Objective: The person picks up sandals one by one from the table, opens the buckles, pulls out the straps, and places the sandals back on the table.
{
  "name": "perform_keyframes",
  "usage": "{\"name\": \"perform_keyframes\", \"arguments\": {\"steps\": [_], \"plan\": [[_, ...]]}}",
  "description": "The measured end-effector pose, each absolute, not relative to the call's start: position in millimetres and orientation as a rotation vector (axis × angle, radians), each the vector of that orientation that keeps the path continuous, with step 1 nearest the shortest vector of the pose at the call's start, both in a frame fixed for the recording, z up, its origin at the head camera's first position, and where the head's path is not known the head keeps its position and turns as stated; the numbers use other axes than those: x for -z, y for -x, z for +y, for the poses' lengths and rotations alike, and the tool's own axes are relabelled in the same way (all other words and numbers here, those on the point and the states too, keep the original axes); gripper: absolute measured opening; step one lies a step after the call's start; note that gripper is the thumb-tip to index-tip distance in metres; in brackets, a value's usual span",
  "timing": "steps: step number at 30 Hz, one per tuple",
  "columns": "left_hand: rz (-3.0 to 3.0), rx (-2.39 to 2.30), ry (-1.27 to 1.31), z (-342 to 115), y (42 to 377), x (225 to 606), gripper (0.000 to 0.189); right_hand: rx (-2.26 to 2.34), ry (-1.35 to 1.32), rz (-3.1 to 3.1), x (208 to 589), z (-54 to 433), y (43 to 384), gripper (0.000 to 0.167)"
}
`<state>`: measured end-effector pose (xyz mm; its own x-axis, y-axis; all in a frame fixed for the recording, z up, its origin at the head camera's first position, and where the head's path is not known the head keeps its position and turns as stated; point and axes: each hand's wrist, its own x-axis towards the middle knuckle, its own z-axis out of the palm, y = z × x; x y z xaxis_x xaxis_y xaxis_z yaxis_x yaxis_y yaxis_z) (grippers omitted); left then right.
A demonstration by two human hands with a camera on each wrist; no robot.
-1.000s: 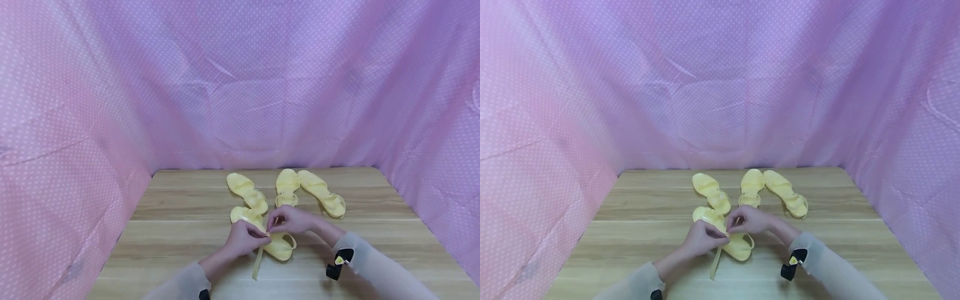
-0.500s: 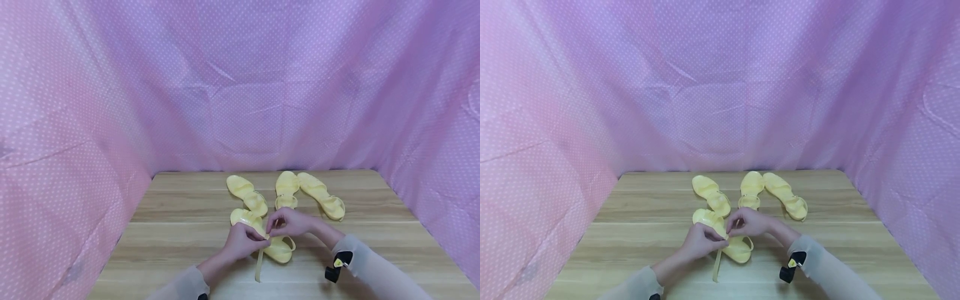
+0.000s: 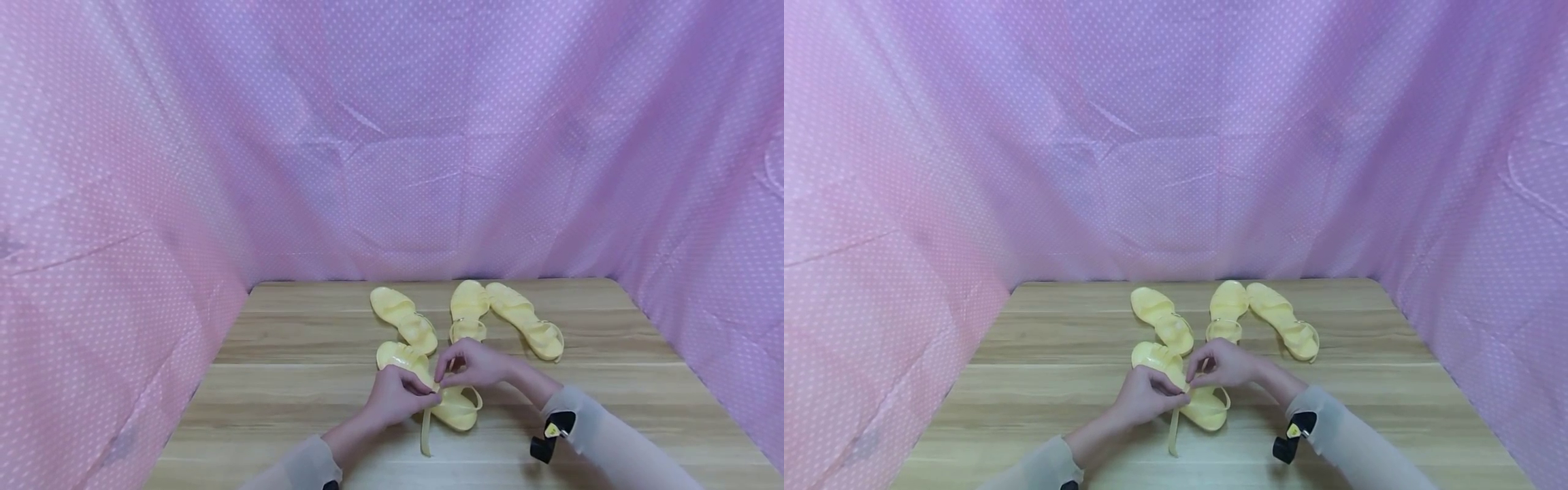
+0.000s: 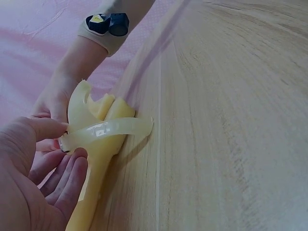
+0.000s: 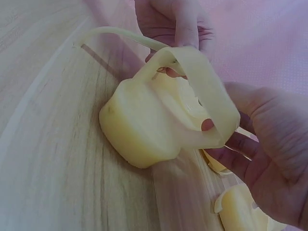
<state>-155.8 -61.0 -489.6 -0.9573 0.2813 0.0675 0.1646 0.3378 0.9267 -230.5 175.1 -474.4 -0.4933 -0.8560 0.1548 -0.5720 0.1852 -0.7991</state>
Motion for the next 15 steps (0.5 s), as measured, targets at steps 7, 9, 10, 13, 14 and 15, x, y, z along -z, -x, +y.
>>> {"name": "perform_keyframes", "arguments": {"steps": [7, 9, 10, 13, 14, 15], "plan": [[2.465, -1.704, -0.400, -62.1, 156.1, 489.7, 0.017, 1.185, 1.400, 2.136, 474.6, 173.2, 230.3, 0.008], [2.462, -1.706, -0.402, -61.8, 156.1, 489.6, 0.017, 1.169, 1.424, 2.146, 475.3, 172.5, 231.2, 0.008], [2.464, -1.704, -0.403, -61.6, 156.1, 489.3, 0.017, 1.166, 1.429, 2.150, 475.6, 172.3, 231.6, 0.007], [2.471, -1.700, -0.402, -61.1, 156.1, 488.4, 0.016, 1.170, 1.428, 2.156, 476.7, 172.5, 232.9, 0.004], [2.471, -1.699, -0.399, -61.1, 156.0, 488.2, 0.016, 1.177, 1.422, 2.159, 477.3, 172.7, 233.3, 0.004], [2.473, -1.699, -0.398, -61.1, 156.0, 488.1, 0.016, 1.182, 1.418, 2.163, 477.8, 173.0, 233.7, 0.003]]}}
